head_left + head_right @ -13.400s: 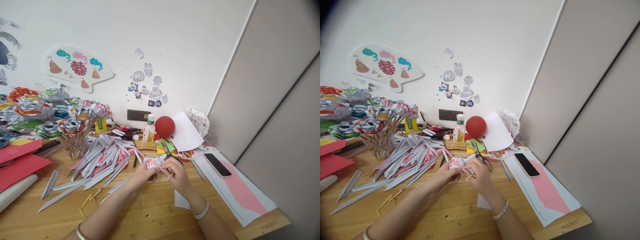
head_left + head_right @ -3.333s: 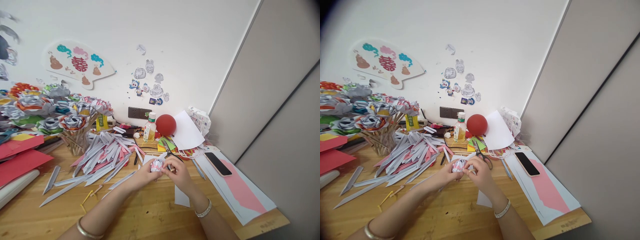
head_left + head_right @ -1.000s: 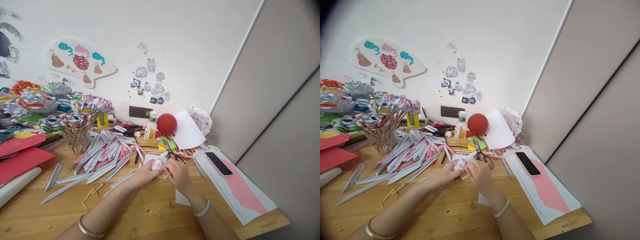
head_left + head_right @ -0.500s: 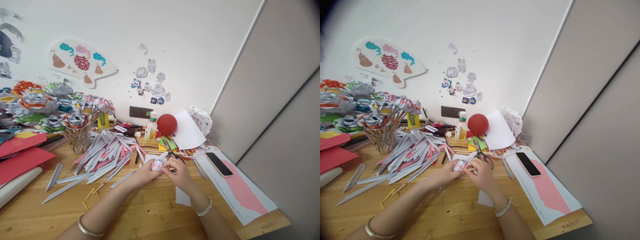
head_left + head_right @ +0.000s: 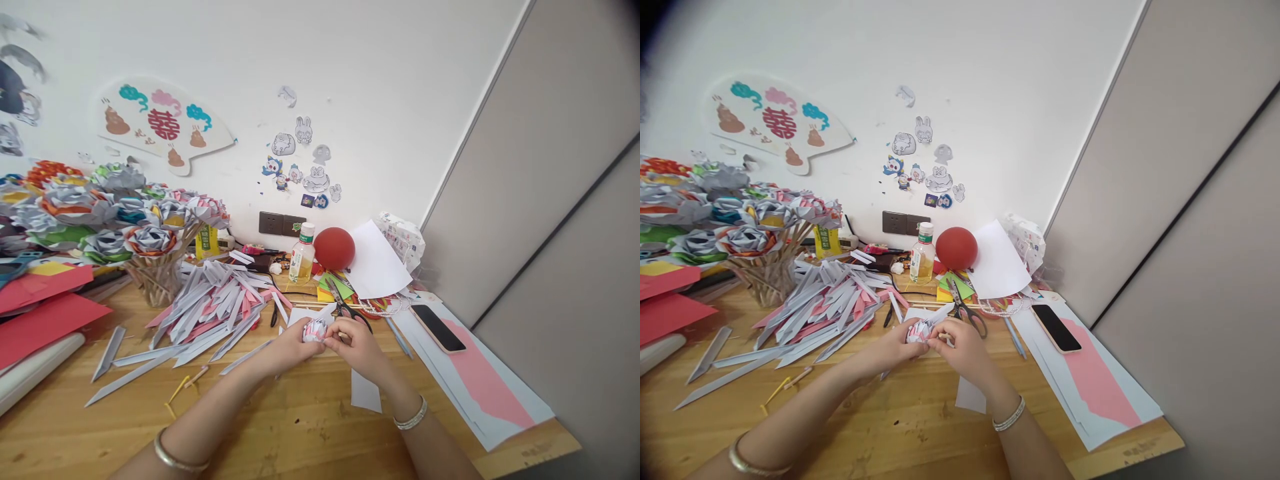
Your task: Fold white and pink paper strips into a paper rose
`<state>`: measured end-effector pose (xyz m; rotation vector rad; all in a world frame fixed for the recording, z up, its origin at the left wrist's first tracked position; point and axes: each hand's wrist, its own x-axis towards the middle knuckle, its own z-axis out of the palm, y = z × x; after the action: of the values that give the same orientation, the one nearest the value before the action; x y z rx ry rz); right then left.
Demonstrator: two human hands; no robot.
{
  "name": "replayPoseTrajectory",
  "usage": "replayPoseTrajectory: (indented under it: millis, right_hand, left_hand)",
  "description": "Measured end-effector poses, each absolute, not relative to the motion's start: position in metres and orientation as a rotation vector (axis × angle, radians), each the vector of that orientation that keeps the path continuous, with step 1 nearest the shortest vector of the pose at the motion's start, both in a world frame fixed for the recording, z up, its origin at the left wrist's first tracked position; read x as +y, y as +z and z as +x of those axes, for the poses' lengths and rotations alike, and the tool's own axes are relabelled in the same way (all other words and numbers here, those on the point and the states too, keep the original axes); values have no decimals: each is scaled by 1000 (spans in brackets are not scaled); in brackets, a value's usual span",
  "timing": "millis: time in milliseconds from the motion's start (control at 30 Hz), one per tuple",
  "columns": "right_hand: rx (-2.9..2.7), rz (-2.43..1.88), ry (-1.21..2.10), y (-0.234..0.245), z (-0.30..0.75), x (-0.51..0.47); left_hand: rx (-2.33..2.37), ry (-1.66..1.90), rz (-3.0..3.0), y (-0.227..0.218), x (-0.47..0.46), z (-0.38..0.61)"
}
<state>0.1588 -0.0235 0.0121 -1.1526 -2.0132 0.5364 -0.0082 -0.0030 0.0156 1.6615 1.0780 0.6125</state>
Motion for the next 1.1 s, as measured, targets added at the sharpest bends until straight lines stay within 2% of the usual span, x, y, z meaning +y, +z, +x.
replayPoseTrajectory:
  millis: [500, 1100]
  right_hand:
    - [-2073, -1146, 471, 7, 160, -21]
    - [-2210, -1103, 163, 7, 158, -24]
  left_hand:
    - [1073, 584, 1646, 14, -4, -9]
    - [1035, 597, 1687, 4, 0, -9]
